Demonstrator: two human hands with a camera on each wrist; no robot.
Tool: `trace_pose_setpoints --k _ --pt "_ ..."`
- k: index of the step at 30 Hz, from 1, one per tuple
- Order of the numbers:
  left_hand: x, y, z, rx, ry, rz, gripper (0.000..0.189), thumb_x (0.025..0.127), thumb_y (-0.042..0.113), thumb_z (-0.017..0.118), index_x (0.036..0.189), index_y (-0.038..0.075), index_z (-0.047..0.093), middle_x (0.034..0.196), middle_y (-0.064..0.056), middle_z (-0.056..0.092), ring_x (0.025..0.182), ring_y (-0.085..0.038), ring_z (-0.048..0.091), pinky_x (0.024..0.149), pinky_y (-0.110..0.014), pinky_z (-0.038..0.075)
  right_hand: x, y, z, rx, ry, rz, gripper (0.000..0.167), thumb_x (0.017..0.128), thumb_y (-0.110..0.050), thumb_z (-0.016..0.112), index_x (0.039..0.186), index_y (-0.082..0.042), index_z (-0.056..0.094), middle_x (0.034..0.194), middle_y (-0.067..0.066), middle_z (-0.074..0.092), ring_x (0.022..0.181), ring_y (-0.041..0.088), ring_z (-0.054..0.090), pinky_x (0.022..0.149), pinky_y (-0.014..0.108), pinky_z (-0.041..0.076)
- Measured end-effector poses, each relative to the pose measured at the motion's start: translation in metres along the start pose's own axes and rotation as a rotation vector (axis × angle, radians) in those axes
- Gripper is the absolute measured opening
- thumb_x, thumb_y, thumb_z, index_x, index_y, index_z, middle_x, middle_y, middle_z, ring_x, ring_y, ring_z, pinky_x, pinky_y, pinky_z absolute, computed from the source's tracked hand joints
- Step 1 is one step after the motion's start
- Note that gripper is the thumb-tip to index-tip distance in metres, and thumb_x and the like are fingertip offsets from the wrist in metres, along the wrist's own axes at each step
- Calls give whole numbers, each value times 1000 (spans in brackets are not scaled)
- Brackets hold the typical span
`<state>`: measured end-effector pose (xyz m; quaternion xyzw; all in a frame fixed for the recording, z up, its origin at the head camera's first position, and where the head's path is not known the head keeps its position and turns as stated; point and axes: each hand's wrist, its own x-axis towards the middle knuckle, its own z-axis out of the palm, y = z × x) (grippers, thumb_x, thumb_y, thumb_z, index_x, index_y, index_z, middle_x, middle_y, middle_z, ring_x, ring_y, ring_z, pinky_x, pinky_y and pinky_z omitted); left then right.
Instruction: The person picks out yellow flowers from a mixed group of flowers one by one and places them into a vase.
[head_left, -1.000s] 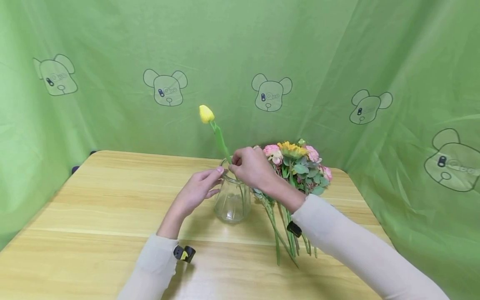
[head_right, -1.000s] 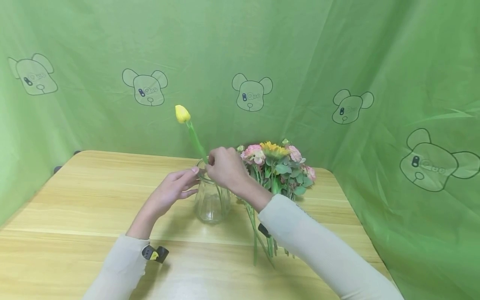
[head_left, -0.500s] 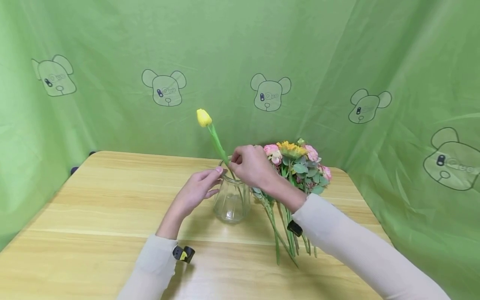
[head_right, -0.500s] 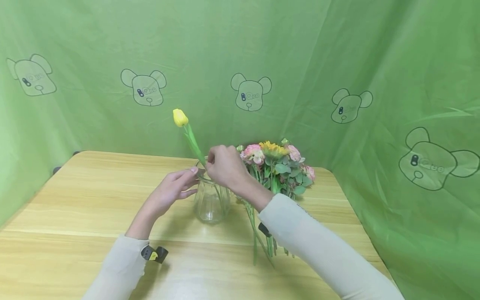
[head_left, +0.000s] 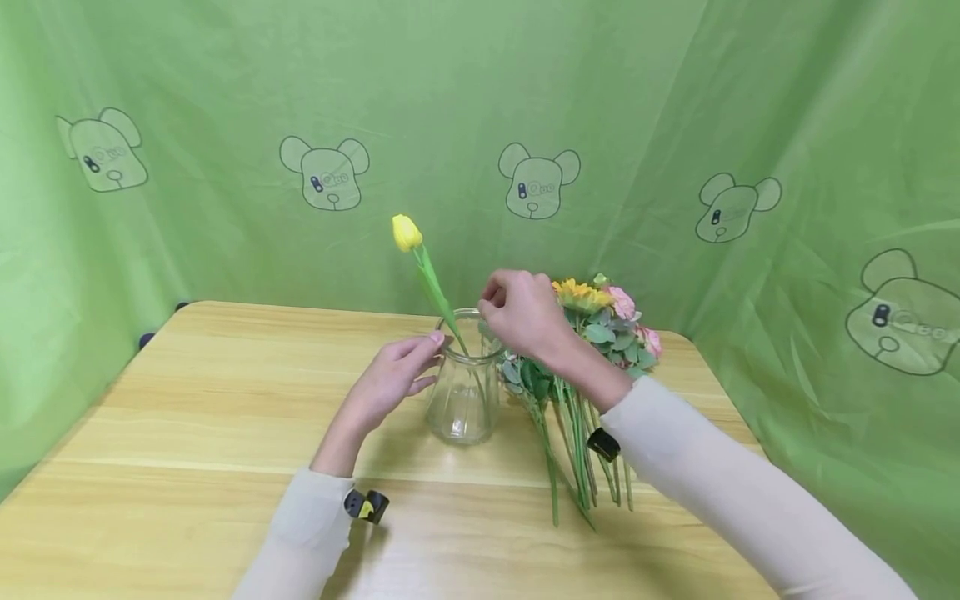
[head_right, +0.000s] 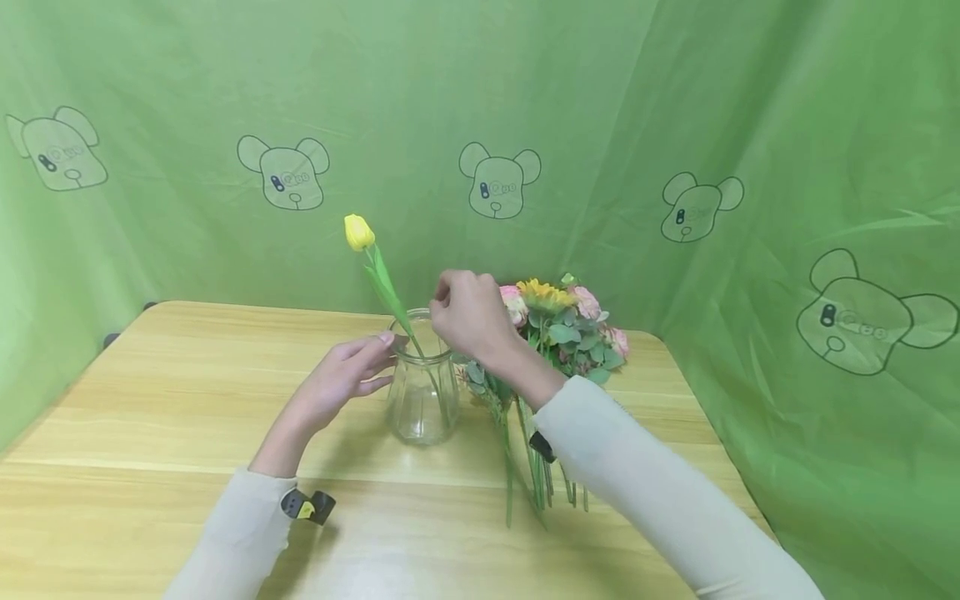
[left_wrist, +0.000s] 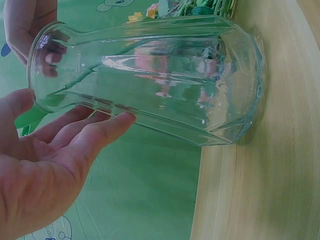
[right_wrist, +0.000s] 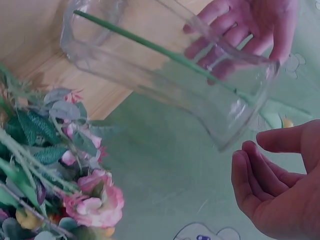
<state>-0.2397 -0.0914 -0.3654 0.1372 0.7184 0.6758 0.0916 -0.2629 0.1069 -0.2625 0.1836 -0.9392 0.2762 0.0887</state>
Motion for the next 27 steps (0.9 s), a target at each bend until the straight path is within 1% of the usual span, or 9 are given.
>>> trace_pose_setpoints --k 3,7,11,14,18,24,27 --pt "-1 0 0 -1 0 2 65 104 53 49 145 3 52 156 -14 47 143 -31 47 111 -38 50 1 4 -6 -2 17 12 15 95 -9 64 105 0 71 93 14 74 74 25 70 62 29 64" --pt "-1 1 0 -9 0 4 65 104 52 50 146 2 51 157 -15 45 144 -31 46 113 -41 48 4 15 -13 -22 56 13 15 95 -10 63 103 -1 72 92 14 75 74 26 71 64 33 64" --pt "-1 0 0 -12 -3 5 66 104 52 50 146 2 50 157 -15 45 144 -31 45 114 -42 47 6 31 -19 -35 81 31 17 95 -10 62 103 0 72 92 16 75 72 26 71 62 33 64" --pt "-1 0 0 -11 -6 6 66 104 52 49 147 2 49 157 -15 44 145 -31 45 115 -43 46 7 43 -23 -43 92 55 18 95 -10 60 104 1 72 93 18 75 66 24 69 57 32 62" --pt "-1 0 0 -14 -5 8 65 105 51 49 147 1 49 157 -16 45 144 -31 45 116 -45 45 7 58 -26 -58 109 95 20 95 -10 59 103 2 72 92 19 74 56 20 62 51 28 56" --pt "-2 1 1 -11 -2 7 64 105 50 49 146 1 50 156 -16 45 144 -32 46 114 -42 47 6 80 -30 -82 126 144 24 95 -13 57 105 3 72 89 19 73 47 15 52 41 25 45" --pt "-2 2 1 -8 0 4 64 105 51 48 146 2 50 156 -15 46 144 -31 47 114 -42 47 4 89 -31 -74 121 177 25 96 -15 57 107 3 71 81 17 71 44 14 48 38 23 39"
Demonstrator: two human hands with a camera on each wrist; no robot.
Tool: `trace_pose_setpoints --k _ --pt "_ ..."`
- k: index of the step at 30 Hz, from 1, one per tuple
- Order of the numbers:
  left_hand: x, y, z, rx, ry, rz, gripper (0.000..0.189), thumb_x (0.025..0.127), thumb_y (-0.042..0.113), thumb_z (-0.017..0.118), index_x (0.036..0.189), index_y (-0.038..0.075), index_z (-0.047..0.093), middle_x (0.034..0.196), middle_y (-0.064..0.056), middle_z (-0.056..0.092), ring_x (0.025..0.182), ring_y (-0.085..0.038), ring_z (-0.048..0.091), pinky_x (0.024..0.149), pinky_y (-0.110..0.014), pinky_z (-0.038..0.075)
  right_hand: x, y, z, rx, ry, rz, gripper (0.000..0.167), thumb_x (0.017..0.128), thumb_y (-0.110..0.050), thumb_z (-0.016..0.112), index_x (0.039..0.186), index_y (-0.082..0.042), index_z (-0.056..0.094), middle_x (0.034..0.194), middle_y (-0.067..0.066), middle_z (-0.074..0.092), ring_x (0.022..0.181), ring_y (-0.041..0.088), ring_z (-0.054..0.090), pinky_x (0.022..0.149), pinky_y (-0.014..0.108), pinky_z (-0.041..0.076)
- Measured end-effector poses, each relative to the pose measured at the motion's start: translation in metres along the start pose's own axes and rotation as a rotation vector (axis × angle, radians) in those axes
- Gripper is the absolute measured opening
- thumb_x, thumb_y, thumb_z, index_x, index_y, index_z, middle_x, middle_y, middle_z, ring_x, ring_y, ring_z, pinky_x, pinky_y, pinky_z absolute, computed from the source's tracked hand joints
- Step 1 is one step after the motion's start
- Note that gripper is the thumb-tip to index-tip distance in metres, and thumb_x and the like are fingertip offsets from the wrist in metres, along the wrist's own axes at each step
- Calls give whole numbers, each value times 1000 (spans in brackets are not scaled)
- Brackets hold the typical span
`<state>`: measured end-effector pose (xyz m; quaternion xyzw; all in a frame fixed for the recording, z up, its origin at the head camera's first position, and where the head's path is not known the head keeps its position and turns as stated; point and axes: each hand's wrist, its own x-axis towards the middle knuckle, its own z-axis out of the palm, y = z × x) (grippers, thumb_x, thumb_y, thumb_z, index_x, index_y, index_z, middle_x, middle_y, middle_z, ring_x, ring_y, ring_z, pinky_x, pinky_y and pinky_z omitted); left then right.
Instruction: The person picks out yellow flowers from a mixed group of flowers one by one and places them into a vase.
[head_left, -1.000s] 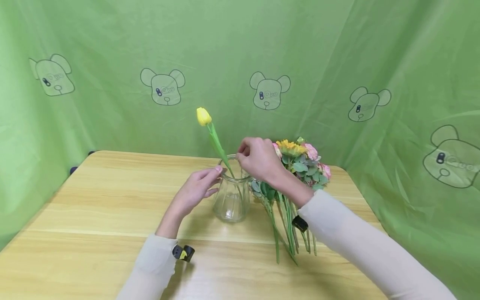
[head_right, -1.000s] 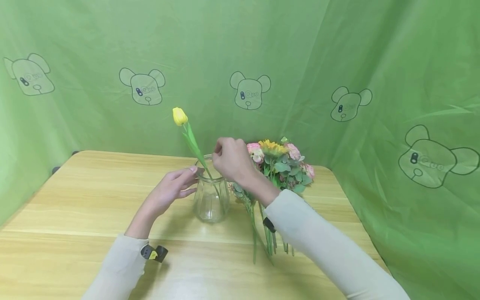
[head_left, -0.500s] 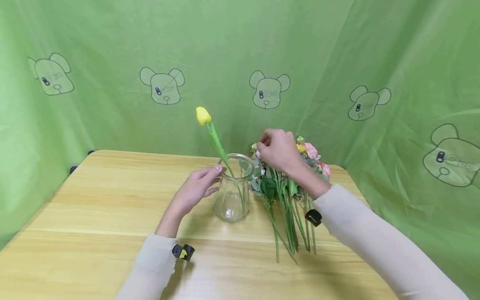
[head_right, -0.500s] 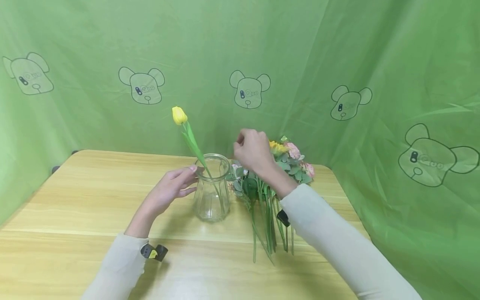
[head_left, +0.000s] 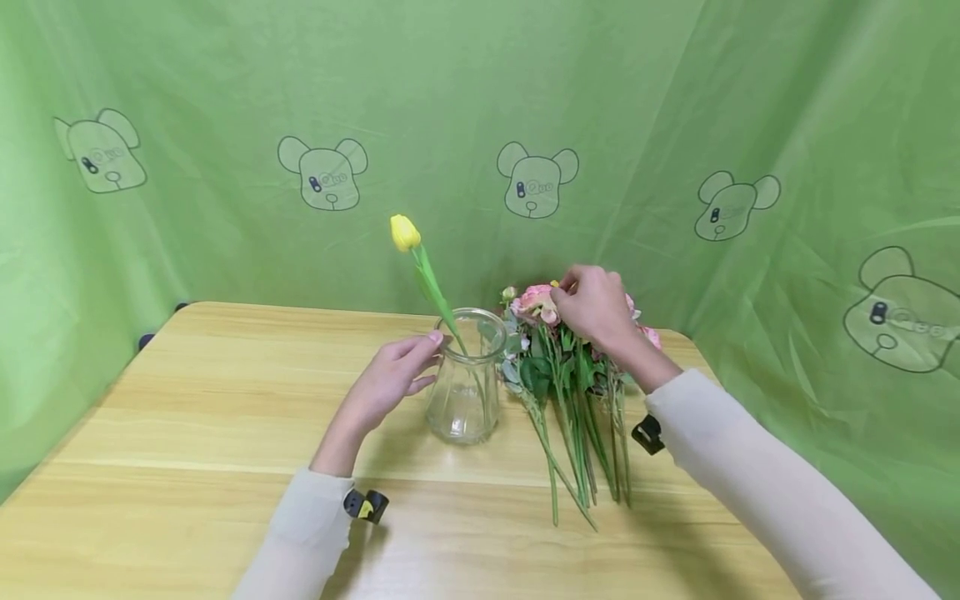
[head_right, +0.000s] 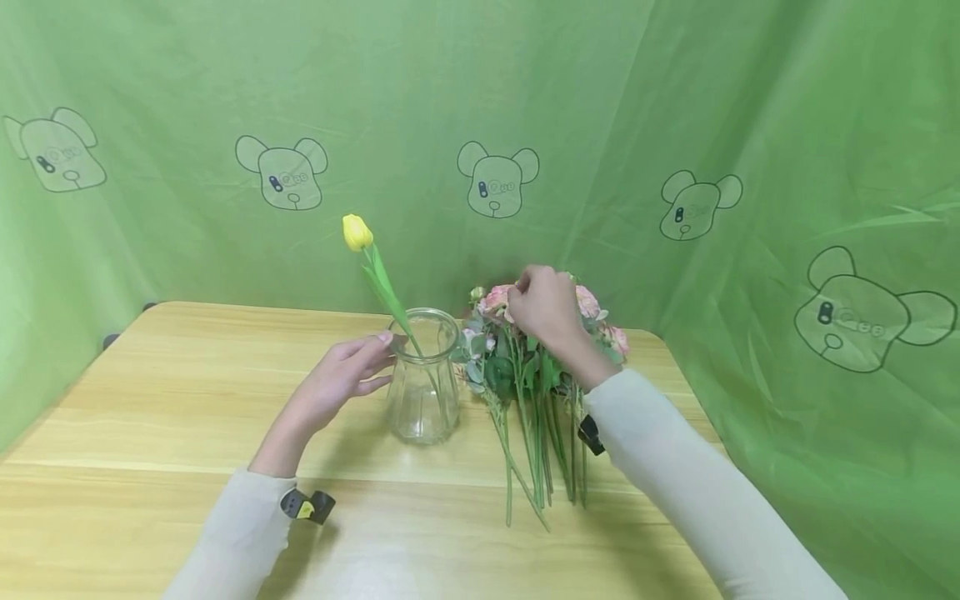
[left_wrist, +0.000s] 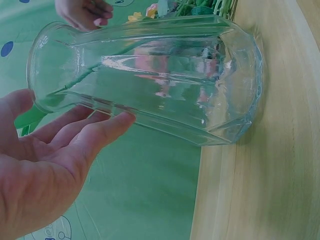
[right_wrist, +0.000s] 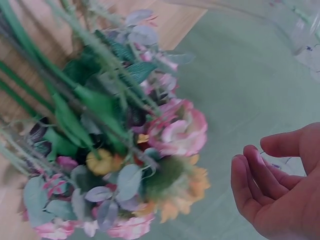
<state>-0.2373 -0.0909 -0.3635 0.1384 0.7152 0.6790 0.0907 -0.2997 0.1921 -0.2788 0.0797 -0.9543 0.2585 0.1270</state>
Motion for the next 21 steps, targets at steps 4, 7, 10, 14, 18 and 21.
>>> trace_pose_setpoints --k 4,7,10,14,18,21 --pt "-1 1 0 -9 -1 -5 64 105 51 49 146 2 50 157 -15 45 144 -31 46 115 -45 46 -1 11 -1 13 -19 29 23 97 -17 59 104 2 70 67 12 66 42 13 46 36 22 36" --pt "-1 1 0 -10 -3 -5 64 105 50 49 146 2 50 157 -15 45 144 -31 46 115 -45 46 -3 19 0 2 -29 35 25 99 -21 60 102 2 70 68 12 66 43 14 48 38 24 39" --pt "-1 0 0 -8 -4 -6 63 105 50 49 146 2 50 157 -15 44 144 -32 45 116 -44 46 -4 27 3 -22 -33 43 26 99 -23 60 100 1 70 75 13 68 45 15 51 44 27 44" --pt "0 -1 0 -12 -3 -8 62 105 49 49 146 2 51 157 -15 44 144 -32 45 116 -45 45 -7 40 8 -78 -39 29 22 97 -19 61 83 -3 68 65 8 62 47 16 49 50 29 42" --pt "1 -1 0 -6 6 -13 62 105 49 50 145 2 52 157 -15 46 144 -31 46 113 -40 49 -10 52 14 -108 -92 32 35 96 -19 61 63 -10 55 50 -2 43 44 13 37 45 25 33" --pt "1 0 0 -5 11 -19 61 105 49 50 145 2 52 156 -14 46 144 -31 47 111 -37 50 -11 60 19 -111 -138 41 44 96 -18 61 56 -16 45 46 -7 32 42 9 28 42 21 25"
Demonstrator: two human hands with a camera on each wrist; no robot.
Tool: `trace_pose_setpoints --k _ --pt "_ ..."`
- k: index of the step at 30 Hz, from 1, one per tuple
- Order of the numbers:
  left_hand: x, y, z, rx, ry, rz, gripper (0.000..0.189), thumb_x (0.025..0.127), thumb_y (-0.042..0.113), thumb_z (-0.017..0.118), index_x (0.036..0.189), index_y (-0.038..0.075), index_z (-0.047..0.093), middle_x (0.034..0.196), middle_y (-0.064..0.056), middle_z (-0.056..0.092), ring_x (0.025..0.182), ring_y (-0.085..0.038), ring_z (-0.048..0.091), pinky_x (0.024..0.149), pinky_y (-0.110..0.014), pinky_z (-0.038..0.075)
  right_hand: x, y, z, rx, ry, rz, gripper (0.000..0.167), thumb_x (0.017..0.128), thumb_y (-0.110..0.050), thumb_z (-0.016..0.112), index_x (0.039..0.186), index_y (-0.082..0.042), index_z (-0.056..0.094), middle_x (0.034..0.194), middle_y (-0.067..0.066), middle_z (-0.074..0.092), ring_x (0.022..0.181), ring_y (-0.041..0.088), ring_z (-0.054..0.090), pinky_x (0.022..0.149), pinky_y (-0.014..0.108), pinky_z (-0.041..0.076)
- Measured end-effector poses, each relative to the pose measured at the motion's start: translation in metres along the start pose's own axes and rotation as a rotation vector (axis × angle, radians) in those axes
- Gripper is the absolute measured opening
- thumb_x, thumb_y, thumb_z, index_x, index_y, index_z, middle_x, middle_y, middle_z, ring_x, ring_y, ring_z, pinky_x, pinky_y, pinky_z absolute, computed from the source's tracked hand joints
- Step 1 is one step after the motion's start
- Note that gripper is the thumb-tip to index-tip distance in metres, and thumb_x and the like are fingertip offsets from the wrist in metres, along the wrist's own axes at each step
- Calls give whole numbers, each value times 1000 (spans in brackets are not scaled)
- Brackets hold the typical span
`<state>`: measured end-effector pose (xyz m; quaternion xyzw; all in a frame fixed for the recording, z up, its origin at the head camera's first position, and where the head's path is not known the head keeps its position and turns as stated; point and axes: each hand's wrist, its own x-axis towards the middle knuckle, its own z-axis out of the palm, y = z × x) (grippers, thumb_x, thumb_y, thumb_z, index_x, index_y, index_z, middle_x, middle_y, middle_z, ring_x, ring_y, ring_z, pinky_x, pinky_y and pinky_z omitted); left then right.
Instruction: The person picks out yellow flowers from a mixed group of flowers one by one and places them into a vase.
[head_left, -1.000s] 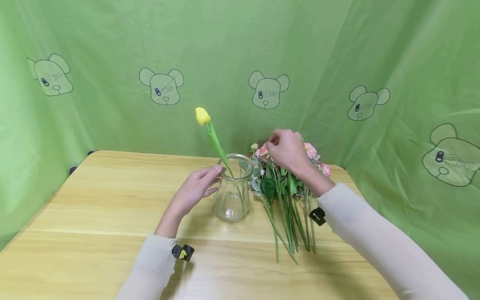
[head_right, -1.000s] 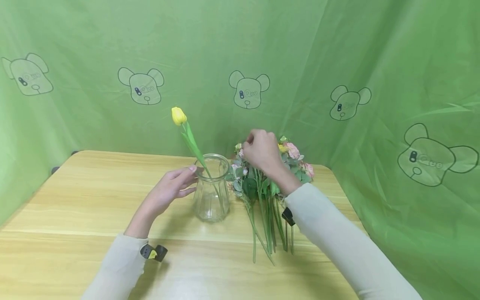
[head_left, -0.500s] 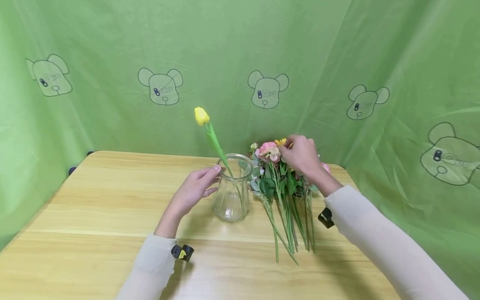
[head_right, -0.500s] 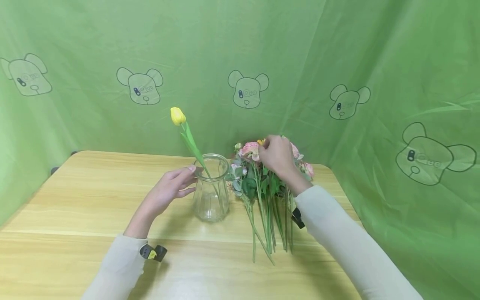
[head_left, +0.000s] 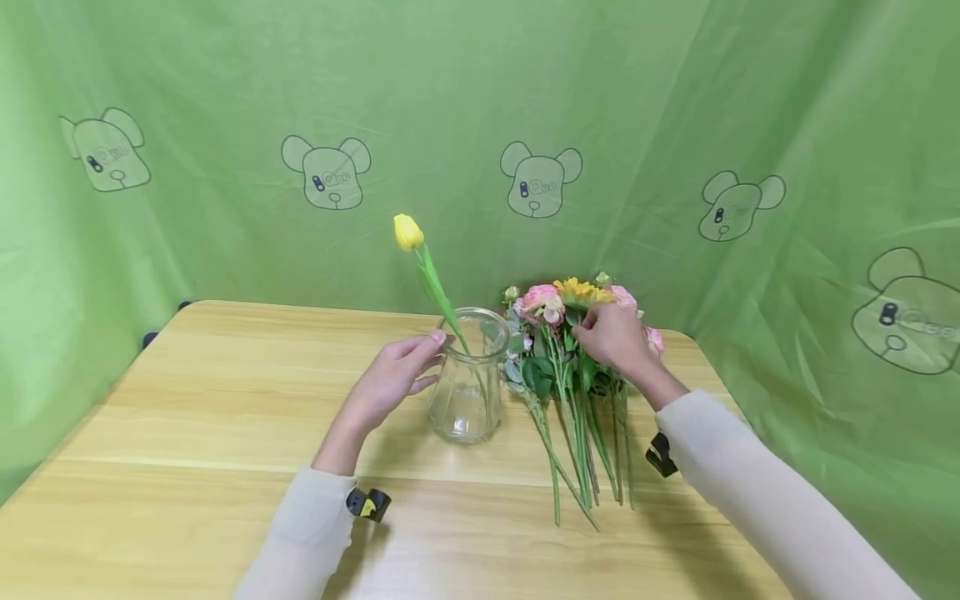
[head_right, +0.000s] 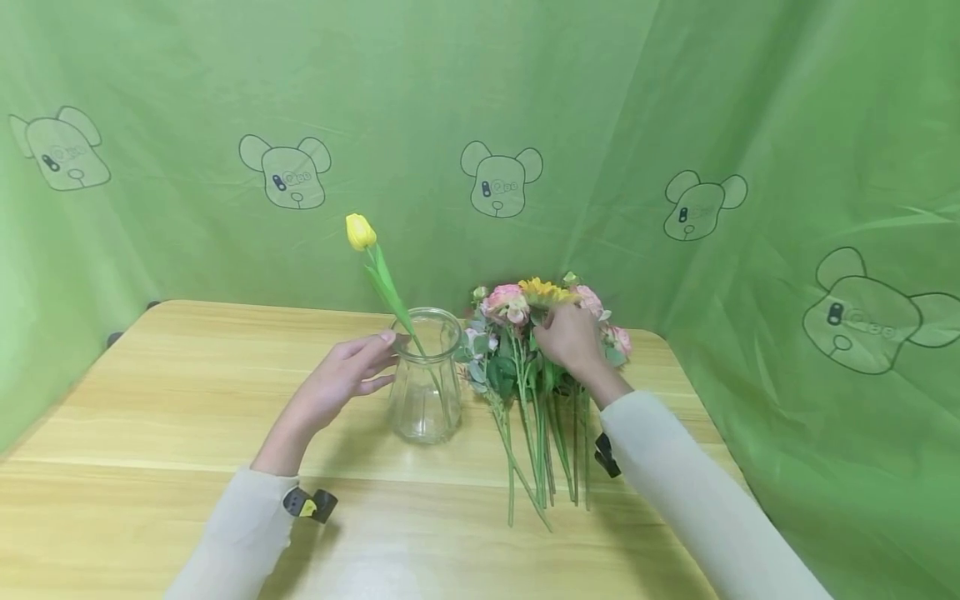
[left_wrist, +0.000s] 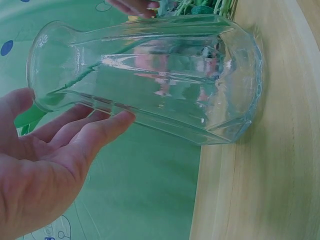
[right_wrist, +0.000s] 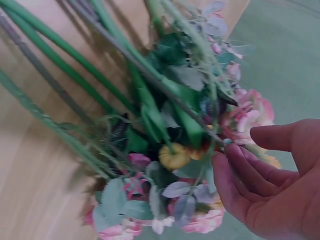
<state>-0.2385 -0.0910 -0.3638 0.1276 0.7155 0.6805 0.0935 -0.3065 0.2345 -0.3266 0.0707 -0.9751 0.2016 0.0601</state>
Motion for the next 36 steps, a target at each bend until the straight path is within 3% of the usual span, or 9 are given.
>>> trace_pose_setpoints --k 3,7,22,29,33,36 --pt "0 0 0 2 -4 -2 62 105 49 50 145 3 52 157 -14 45 144 -31 46 111 -37 50 -2 7 5 -15 -24 10 47 96 -18 63 54 -17 41 46 -7 28 43 9 25 44 21 25" --pt "-1 0 -1 3 -10 1 63 104 51 50 146 3 51 158 -15 44 144 -31 46 112 -38 49 -6 13 9 -45 -42 38 40 94 -19 66 59 -14 48 48 -6 37 44 11 33 49 25 34" --pt "0 -1 -2 4 -16 7 65 103 53 50 146 3 51 157 -14 45 144 -31 46 112 -37 50 -14 24 23 -35 -107 90 28 92 -20 72 71 -9 57 57 0 50 52 15 43 50 27 36" --pt "-1 -1 -2 0 -16 7 65 104 52 50 147 3 50 157 -15 44 144 -31 45 113 -39 49 -16 26 31 -31 -61 80 24 90 -19 75 74 -8 61 65 3 60 55 16 56 54 30 47" --pt "0 -1 -1 -1 -16 6 65 104 52 50 147 3 50 157 -14 44 145 -31 45 113 -39 48 -17 26 34 11 -28 69 21 90 -14 74 76 -7 61 67 7 64 50 15 64 54 33 57" --pt "0 -1 -1 -4 -18 8 65 104 52 50 147 2 50 157 -14 44 145 -32 45 114 -41 47 -18 24 35 39 -22 72 19 90 -10 73 78 -5 59 64 8 64 47 14 64 52 32 58"
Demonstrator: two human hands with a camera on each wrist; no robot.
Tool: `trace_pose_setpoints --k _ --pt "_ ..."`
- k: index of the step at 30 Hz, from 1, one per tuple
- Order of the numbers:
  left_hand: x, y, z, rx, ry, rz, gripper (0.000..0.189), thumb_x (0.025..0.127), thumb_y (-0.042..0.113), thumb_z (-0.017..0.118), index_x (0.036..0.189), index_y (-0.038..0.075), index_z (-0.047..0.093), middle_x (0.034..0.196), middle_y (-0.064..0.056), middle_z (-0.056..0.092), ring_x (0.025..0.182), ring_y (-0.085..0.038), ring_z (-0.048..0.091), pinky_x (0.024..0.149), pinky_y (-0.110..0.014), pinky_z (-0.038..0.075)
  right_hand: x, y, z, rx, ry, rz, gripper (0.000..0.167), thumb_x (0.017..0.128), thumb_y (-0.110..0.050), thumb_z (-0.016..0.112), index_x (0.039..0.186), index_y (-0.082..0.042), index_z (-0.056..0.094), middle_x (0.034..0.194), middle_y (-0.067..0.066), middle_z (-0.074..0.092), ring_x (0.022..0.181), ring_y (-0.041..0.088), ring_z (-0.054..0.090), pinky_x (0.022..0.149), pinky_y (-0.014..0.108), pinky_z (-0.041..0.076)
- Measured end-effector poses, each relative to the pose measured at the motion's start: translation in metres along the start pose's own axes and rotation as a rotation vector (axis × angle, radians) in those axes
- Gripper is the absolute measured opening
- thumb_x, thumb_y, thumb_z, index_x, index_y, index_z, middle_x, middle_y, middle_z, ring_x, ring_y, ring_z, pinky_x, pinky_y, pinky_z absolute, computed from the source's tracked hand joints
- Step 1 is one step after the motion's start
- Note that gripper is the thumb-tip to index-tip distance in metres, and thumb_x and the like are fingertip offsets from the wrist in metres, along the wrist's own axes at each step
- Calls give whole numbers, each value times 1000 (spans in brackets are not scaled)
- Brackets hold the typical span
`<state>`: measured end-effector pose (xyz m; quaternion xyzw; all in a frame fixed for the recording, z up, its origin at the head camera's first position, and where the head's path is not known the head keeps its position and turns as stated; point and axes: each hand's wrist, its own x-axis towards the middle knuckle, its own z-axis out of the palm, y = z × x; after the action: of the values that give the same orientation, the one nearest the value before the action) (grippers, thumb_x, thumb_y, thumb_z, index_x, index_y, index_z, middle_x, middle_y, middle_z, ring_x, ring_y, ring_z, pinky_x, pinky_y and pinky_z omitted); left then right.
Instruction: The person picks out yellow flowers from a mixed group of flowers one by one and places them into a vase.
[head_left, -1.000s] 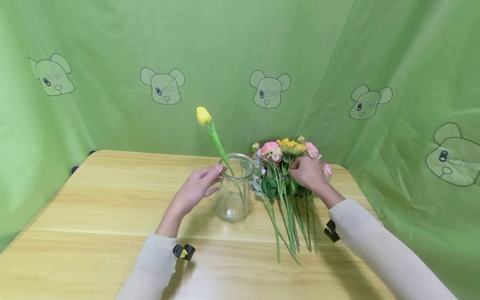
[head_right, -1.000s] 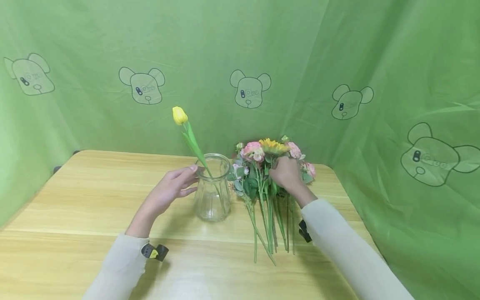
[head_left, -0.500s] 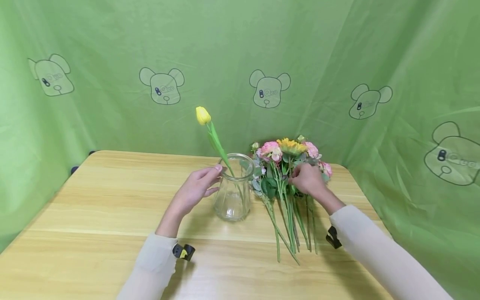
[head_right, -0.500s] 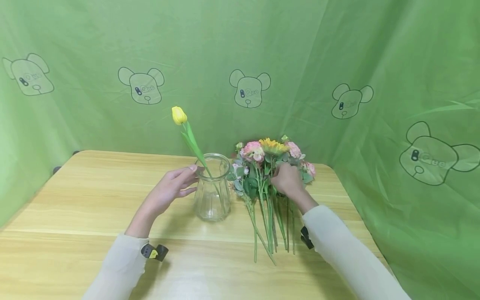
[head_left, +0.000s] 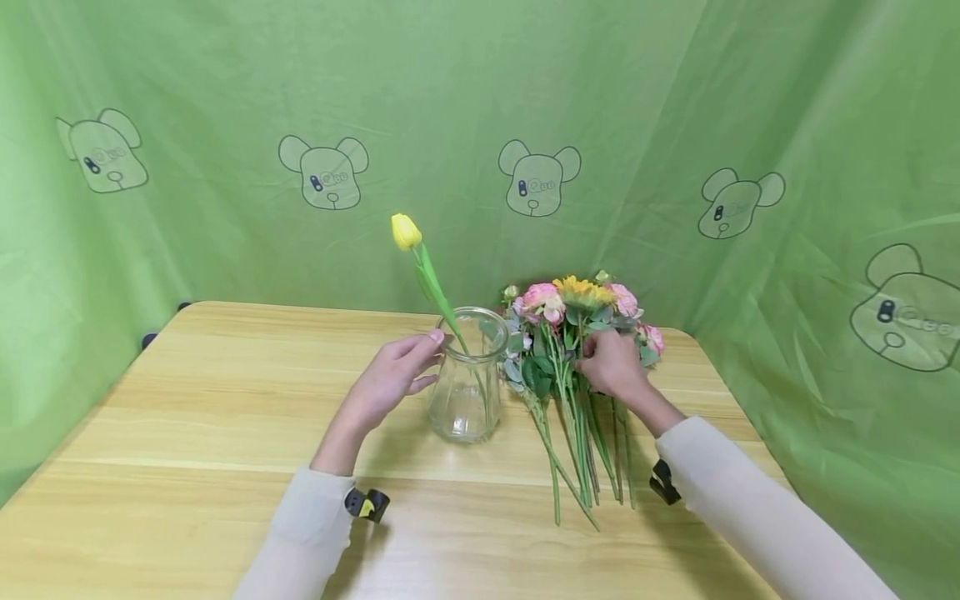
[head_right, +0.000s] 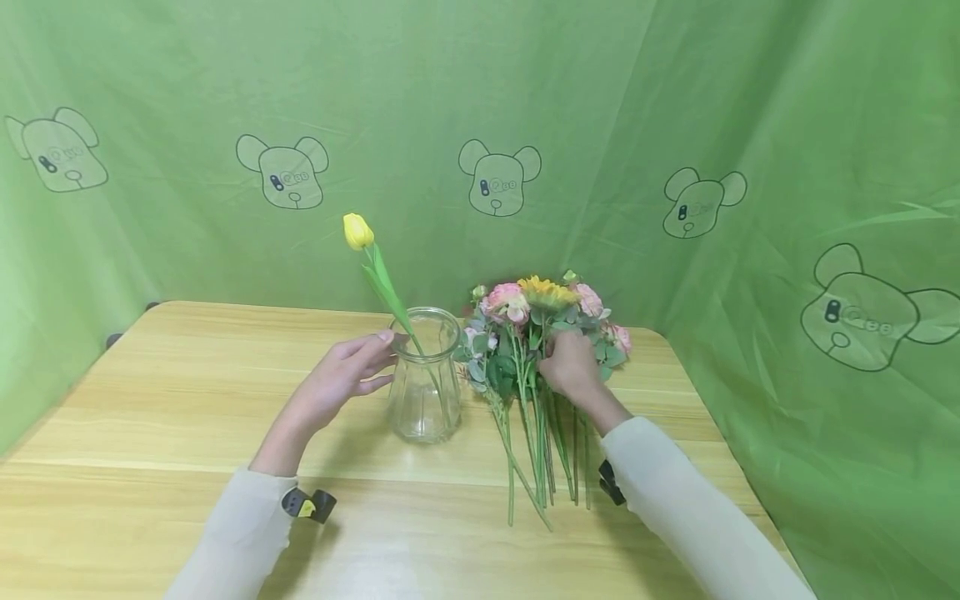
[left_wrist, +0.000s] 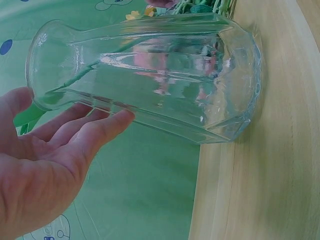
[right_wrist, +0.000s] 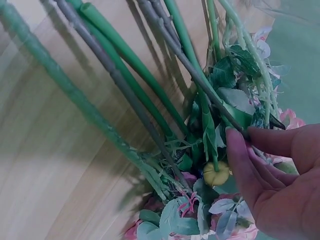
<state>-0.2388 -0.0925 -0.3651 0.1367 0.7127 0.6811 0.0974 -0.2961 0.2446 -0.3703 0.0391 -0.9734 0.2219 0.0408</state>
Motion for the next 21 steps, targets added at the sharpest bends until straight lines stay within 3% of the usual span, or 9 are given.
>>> trace_pose_setpoints --k 8,15,21 --pt "1 1 1 9 2 2 63 105 51 50 146 3 51 157 -14 45 144 -31 46 111 -37 50 -1 -4 -3 11 19 14 12 90 -7 71 95 1 64 72 12 69 51 17 64 56 35 59" --pt "0 1 1 6 7 -2 62 105 50 50 145 3 52 157 -14 46 144 -31 46 111 -36 50 0 -5 -6 -18 87 -36 11 87 -5 72 91 4 66 82 20 70 68 30 65 65 45 60" --pt "-1 1 0 5 9 -1 63 104 51 50 145 3 52 157 -14 45 144 -31 46 111 -37 50 0 -8 -10 -6 125 -66 12 88 -4 69 91 7 68 79 21 70 64 27 61 65 45 58"
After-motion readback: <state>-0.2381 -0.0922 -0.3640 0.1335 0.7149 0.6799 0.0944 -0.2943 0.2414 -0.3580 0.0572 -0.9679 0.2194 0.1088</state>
